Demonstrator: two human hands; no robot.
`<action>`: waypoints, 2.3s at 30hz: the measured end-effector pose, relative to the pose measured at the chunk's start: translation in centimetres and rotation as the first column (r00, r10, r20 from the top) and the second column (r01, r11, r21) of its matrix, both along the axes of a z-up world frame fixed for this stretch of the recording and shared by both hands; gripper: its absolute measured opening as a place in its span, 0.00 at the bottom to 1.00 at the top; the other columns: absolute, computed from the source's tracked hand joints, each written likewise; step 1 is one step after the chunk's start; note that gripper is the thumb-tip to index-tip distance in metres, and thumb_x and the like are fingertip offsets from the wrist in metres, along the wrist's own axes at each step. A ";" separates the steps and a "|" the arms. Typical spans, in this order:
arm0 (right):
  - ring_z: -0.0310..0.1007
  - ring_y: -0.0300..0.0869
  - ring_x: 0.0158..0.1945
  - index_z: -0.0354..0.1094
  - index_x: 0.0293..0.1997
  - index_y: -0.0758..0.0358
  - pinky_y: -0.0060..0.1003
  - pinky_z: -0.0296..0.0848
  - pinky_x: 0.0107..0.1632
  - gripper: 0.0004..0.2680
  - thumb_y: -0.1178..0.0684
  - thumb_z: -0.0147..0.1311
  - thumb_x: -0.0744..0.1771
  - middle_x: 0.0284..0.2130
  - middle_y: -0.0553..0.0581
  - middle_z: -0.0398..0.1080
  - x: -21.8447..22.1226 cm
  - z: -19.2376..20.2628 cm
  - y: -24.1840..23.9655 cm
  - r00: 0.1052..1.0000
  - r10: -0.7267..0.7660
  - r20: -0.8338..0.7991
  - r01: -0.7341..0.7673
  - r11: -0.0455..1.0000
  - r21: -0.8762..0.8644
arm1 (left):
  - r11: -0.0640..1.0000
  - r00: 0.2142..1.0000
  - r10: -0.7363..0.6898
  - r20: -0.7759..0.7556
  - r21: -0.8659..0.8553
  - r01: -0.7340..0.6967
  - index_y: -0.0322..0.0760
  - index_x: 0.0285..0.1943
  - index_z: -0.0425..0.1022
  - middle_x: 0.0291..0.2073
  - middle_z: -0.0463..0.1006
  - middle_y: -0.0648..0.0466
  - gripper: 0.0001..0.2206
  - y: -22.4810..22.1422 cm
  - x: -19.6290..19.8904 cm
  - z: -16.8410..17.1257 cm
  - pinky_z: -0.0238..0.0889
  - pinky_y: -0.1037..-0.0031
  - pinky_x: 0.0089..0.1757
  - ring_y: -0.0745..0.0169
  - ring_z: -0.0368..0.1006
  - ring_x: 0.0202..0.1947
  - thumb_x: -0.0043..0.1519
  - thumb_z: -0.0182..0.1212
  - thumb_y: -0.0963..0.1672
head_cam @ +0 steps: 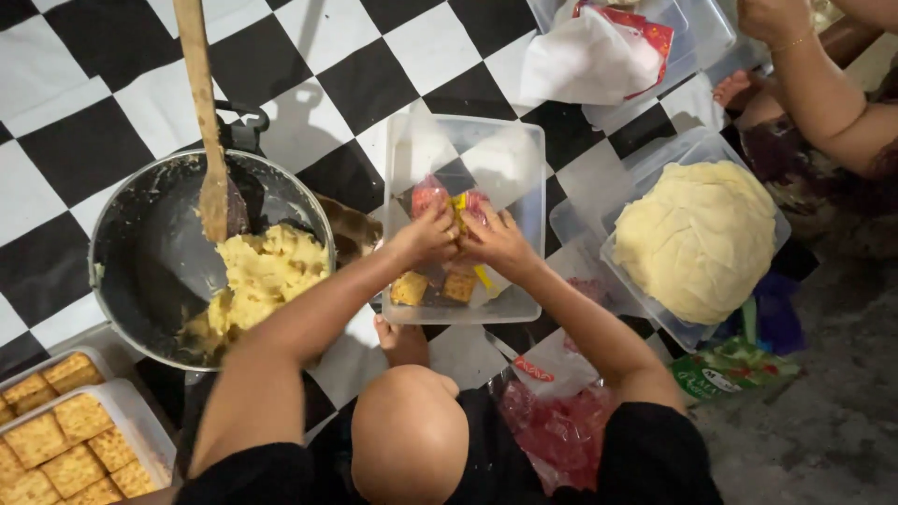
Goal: Assembling cracker sandwiches by spreading a yellow filling onto crackers using a small spatula.
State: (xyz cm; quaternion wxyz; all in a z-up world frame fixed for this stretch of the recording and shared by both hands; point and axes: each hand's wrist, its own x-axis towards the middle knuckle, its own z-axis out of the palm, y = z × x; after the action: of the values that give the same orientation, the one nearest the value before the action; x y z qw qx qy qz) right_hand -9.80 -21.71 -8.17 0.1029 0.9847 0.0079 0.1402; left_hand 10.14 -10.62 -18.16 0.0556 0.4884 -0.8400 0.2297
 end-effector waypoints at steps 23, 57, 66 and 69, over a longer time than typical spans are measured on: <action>0.77 0.61 0.49 0.66 0.43 0.55 0.55 0.75 0.49 0.25 0.21 0.38 0.68 0.39 0.66 0.76 2.1 -6.8 0.4 0.495 -0.605 -0.624 0.854 0.206 0.478 | 0.386 -0.202 0.821 -0.535 0.779 -0.494 0.31 0.51 0.76 0.41 0.79 0.42 0.23 3.8 -3.2 3.4 0.73 0.58 0.47 0.41 0.80 0.46 0.57 0.73 0.51; 0.79 0.62 0.46 0.75 0.40 0.68 0.56 0.78 0.48 0.11 0.50 0.52 0.66 0.32 0.70 0.78 3.9 7.9 2.7 0.515 -0.664 -0.543 0.845 0.289 0.449 | 0.501 0.427 0.863 -0.270 0.567 -0.654 0.41 0.32 0.82 0.28 0.83 0.51 0.10 1.4 -0.9 12.9 0.77 0.64 0.35 0.54 0.84 0.33 0.60 0.55 0.46; 0.79 0.60 0.41 0.73 0.37 0.62 0.54 0.74 0.47 0.09 0.50 0.47 0.66 0.29 0.67 0.76 3.0 11.8 3.8 0.546 -0.772 -0.324 0.813 0.395 0.427 | 0.556 0.381 0.831 -0.405 0.585 -0.590 0.36 0.40 0.78 0.30 0.82 0.46 0.12 -0.1 -1.5 16.3 0.76 0.55 0.35 0.45 0.83 0.32 0.61 0.58 0.49; 0.80 0.60 0.43 0.74 0.43 0.60 0.54 0.75 0.48 0.11 0.49 0.47 0.66 0.29 0.66 0.78 2.5 5.1 0.1 0.527 -0.740 -0.418 0.846 0.411 0.340 | 0.493 0.380 0.868 -0.319 0.636 -0.594 0.40 0.34 0.81 0.29 0.83 0.51 0.10 -1.7 0.3 10.4 0.76 0.60 0.35 0.48 0.84 0.34 0.59 0.57 0.47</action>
State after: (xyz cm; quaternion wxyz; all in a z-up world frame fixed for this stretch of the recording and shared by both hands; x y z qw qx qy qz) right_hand -7.32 -21.66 -3.09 -0.1060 0.8659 -0.4879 -0.0299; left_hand 10.42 -12.28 -7.78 0.1044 0.8601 -0.4830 -0.1267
